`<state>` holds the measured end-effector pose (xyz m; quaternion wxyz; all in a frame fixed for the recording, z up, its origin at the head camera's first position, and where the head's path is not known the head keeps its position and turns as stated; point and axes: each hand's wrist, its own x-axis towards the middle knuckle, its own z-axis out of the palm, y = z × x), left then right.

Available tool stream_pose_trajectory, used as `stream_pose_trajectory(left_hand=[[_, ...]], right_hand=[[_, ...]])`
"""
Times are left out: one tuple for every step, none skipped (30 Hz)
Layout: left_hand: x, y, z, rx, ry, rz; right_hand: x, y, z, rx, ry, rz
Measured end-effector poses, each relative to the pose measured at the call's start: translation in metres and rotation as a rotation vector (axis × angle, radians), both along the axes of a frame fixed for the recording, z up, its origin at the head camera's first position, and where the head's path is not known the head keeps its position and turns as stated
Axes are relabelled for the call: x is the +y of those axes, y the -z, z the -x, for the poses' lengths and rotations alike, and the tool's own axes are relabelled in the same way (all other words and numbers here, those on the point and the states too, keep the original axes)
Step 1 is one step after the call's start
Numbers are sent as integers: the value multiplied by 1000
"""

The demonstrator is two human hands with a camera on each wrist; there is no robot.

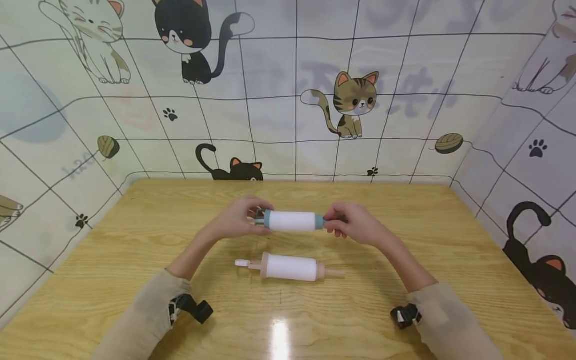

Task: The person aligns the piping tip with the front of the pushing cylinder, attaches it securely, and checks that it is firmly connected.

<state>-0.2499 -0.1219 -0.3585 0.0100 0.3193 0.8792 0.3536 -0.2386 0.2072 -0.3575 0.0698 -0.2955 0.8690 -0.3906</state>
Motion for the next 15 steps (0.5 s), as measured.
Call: stream_pose_trajectory(left_hand=[[1,1,1,0,-1,6],[1,1,1,-3,3,9],[1,2,2,-6,9,10],[2,3,3,-9,16,10],[3,5,3,-12,23,10],[3,6,4,-14,29,11],[3,7,5,-20,33,11],[3,8,6,-23,38,10],[3,9,6,-27,38,13],[4,10,6,-30,33,20],[4,11,7,-33,26,27],[5,12,7,-40,23,32],[5,12,7,-46,21,37],[6,13,8,-50,18,43],[7,14,8,-57,16,46]], right_hand=[[1,0,1,3,-2,-9],[1,1,1,1,-3,-18],[1,1,2,-1,-4,-29],[2,1,3,-8,-6,-38],[2,1,3,-19,-7,-46],[3,2,5,-27,-8,-55],[3,2,6,-34,-9,-65],[4,3,7,-38,-12,-77],[4,4,9,-41,-17,-86],[5,4,10,-42,-20,-97],[5,5,11,-40,-23,-109],[6,5,13,-36,-27,-122],[6,6,14,-34,-33,-132],[7,6,14,-34,-36,-143],[7,7,15,-36,-41,-151]])
